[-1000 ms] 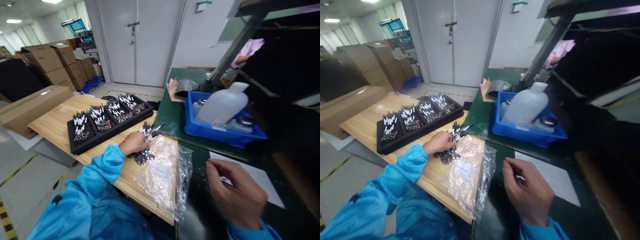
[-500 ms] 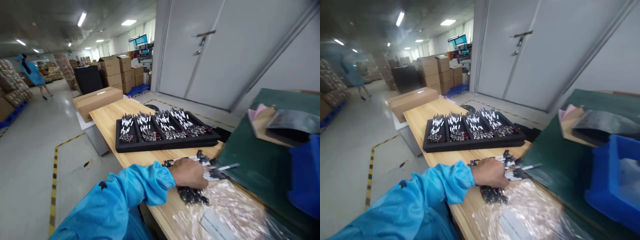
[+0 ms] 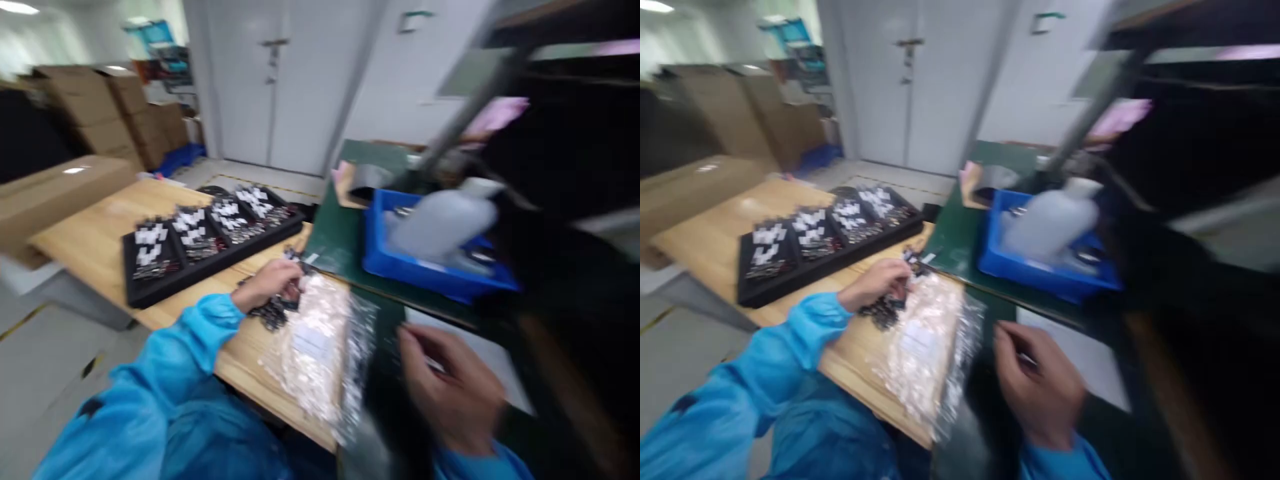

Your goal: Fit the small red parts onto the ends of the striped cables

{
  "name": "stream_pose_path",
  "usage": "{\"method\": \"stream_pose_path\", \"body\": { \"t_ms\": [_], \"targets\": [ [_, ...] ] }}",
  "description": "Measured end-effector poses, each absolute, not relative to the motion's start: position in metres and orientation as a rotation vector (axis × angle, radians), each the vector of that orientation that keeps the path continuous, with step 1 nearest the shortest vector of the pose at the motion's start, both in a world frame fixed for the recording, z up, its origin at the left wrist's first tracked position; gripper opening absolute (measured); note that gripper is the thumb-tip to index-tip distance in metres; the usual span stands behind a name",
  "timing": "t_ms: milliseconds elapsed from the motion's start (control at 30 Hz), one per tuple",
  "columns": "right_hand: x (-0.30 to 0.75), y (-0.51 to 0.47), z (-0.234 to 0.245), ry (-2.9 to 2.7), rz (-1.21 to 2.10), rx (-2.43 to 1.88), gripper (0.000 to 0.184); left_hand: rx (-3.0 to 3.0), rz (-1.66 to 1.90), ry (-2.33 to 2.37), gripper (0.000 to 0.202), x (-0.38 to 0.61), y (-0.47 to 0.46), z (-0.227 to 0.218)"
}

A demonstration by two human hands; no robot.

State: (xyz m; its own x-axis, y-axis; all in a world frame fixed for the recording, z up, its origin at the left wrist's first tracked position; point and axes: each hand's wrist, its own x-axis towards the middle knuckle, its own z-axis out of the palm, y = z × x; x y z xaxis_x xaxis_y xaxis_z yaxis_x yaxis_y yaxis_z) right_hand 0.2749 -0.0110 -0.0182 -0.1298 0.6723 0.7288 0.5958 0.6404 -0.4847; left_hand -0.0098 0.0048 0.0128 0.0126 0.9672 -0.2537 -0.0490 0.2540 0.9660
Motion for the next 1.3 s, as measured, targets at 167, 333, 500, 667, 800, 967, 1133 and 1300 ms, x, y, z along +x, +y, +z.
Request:
{"method": "stream_pose_path", "body": {
  "t_ms": [167,333,500,667,800,967,1133,1300],
  "targets": [
    [0.269,-0.01,-0.015,-1.87,0.221,-1.037,0.006,0.934,1.07,1.11,0.024,-0.002,0.005,0.009],
    [0.259,-0.019,-0.012,-2.052,0.454,-0.891,0.013,0.91,1.149,1.093,0.031,0.019,-0.005,0.014],
    [0.248,-0.025,-0.017,-2.187,0.276,-0.94,0.042,1.056,1.237,1.149,0.033,0.048,-0.014,0.006],
    [0.236,-0.034,-0.02,-2.315,0.012,-1.155,0.031,1.144,1.211,1.209,0.033,0.064,-0.03,0.0],
    [0.238,-0.031,-0.02,-2.312,0.071,-1.196,0.014,1.211,1.222,1.217,0.029,0.061,-0.031,-0.008],
    [0.25,-0.017,-0.021,-2.146,0.477,-1.099,0.012,1.295,1.305,1.243,0.032,0.057,-0.029,-0.018],
    [0.257,-0.012,-0.011,-2.194,0.886,-0.914,0.017,1.314,1.066,1.189,0.032,0.056,-0.03,-0.019],
    [0.293,-0.004,0.004,-2.034,0.906,-1.114,0.018,1.148,1.069,1.179,0.031,0.054,-0.029,-0.025]
  ]
}}
